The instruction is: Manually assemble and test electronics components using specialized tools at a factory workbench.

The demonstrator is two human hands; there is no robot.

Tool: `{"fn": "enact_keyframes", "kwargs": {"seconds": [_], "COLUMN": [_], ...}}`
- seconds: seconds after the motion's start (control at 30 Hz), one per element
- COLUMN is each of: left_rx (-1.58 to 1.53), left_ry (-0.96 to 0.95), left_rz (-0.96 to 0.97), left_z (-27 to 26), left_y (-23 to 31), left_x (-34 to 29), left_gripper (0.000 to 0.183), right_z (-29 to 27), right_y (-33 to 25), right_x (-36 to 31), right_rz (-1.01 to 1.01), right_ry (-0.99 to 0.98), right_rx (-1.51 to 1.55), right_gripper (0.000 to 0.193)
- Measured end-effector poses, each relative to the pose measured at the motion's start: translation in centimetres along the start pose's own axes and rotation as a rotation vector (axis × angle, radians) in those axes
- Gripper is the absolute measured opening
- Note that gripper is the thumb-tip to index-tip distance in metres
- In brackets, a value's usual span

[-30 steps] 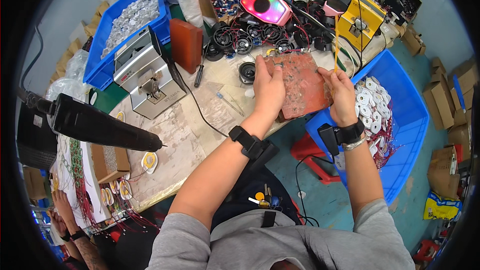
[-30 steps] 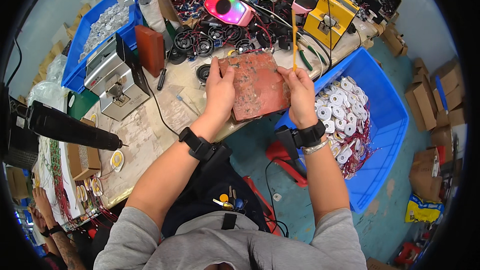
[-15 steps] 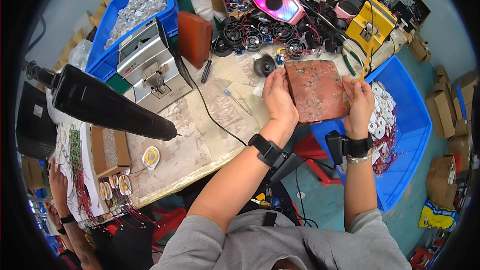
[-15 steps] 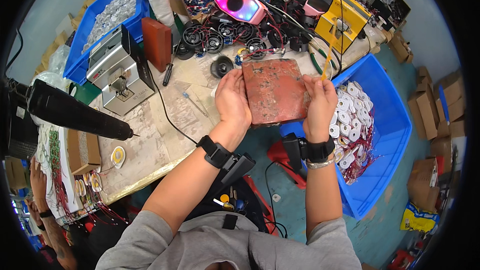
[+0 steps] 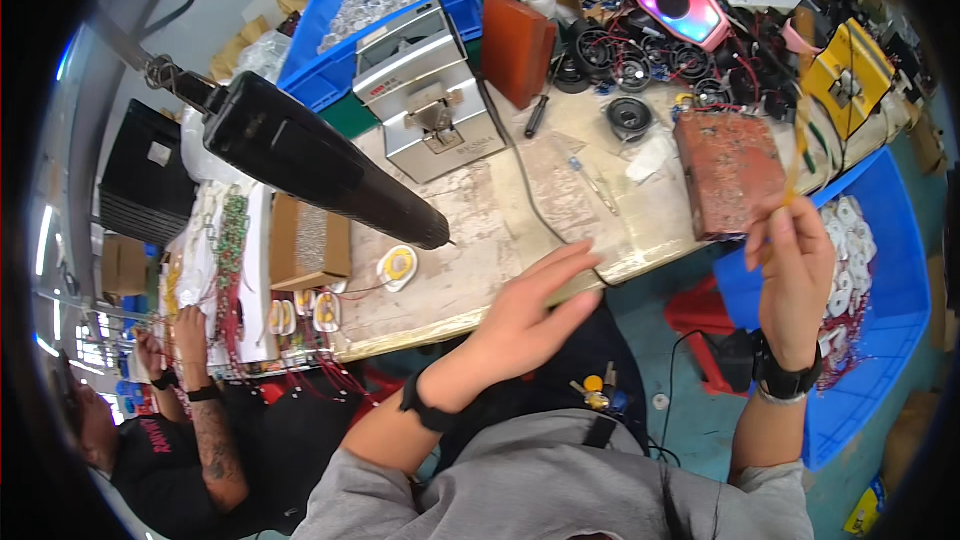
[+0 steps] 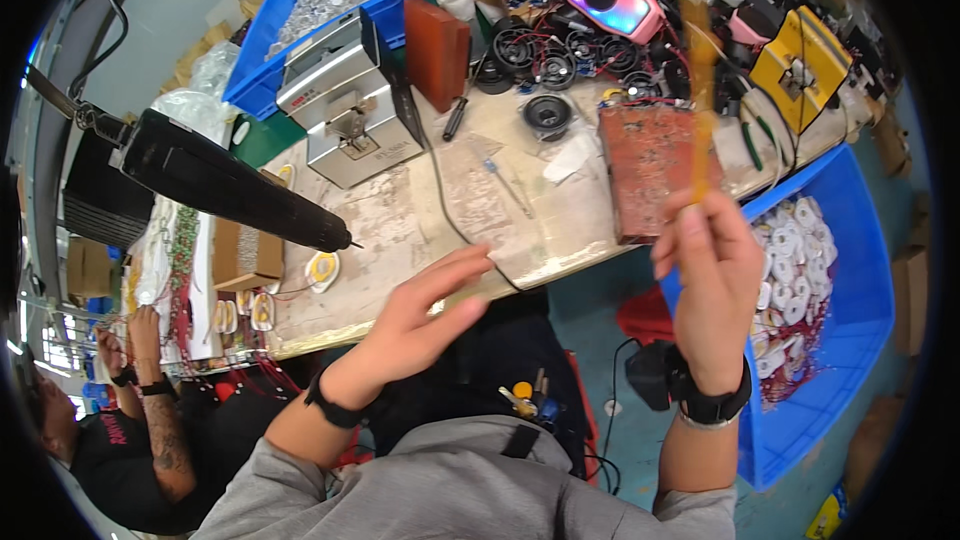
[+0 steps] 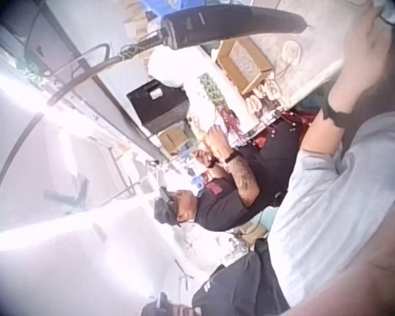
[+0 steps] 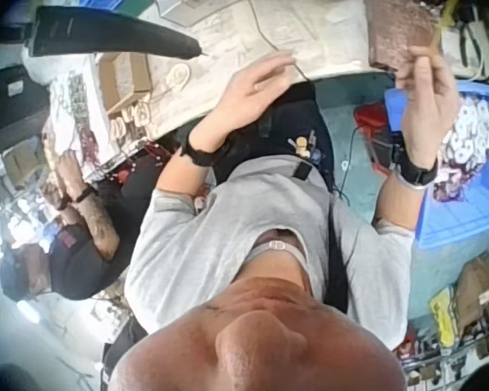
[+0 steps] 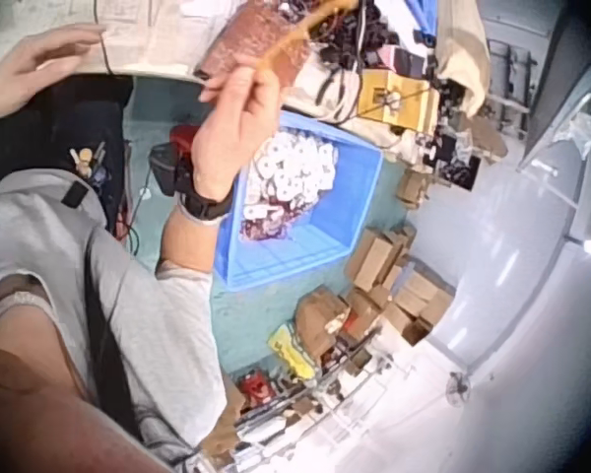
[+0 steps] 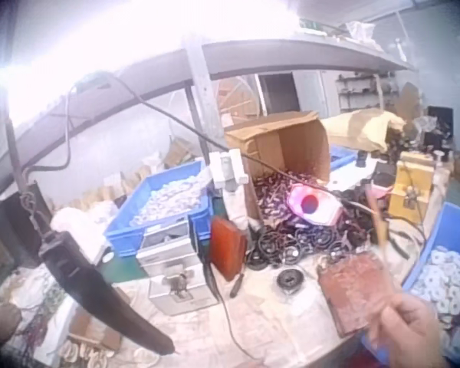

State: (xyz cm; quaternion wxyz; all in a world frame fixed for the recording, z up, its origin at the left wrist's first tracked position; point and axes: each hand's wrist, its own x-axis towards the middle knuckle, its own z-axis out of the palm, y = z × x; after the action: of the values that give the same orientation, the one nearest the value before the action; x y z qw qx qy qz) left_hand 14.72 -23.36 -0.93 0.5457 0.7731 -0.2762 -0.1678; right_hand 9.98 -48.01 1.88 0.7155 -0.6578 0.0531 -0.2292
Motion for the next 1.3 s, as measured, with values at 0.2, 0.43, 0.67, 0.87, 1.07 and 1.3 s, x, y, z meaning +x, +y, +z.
{"fn": "enact_keyframes", "kwargs": {"seconds": [0.2, 0.43, 0.67, 0.87, 1.07, 1.3], "left_rx": [-0.442, -0.546, -0.395, -0.620, -0.558, -0.522], "left_ry": [0.622, 0.957, 0.707, 0.596, 0.613, 0.654], "left_rz": [-0.201, -0.133, -0.278, -0.191, -0.282, -0.278], "left_z": [-10.8, -16.0, -17.1, -15.9, -17.3, -19.6], "left_y": [-3.0, -8.6, -9.4, -7.4, -6.2, -8.2], "left_x": [-5.4, 6.1, 7.8, 7.4, 8.3, 8.6], "left_gripper": [0.030, 0.044, 0.055, 0.058, 0.051, 0.038], "right_z": [8.8, 21.8, 22.8, 22.4, 24.4, 24.1], "right_y": [0.7, 9.2, 8.8, 8.1, 7.6, 7.4], "right_x": [2.6, 11.2, 10.7, 11.2, 13.9, 13.2], "right_rz": [0.421, 0.188, 0.271, 0.344, 0.217, 0.172], "right_ry": [-0.327, -0.189, -0.281, -0.329, -0.339, -0.322], "right_rx": [0.460, -0.025, 0.028, 0.130, -0.014, -0.005], "right_gripper": [0.020, 0.016, 0.016, 0.016, 0.020, 0.020]}}
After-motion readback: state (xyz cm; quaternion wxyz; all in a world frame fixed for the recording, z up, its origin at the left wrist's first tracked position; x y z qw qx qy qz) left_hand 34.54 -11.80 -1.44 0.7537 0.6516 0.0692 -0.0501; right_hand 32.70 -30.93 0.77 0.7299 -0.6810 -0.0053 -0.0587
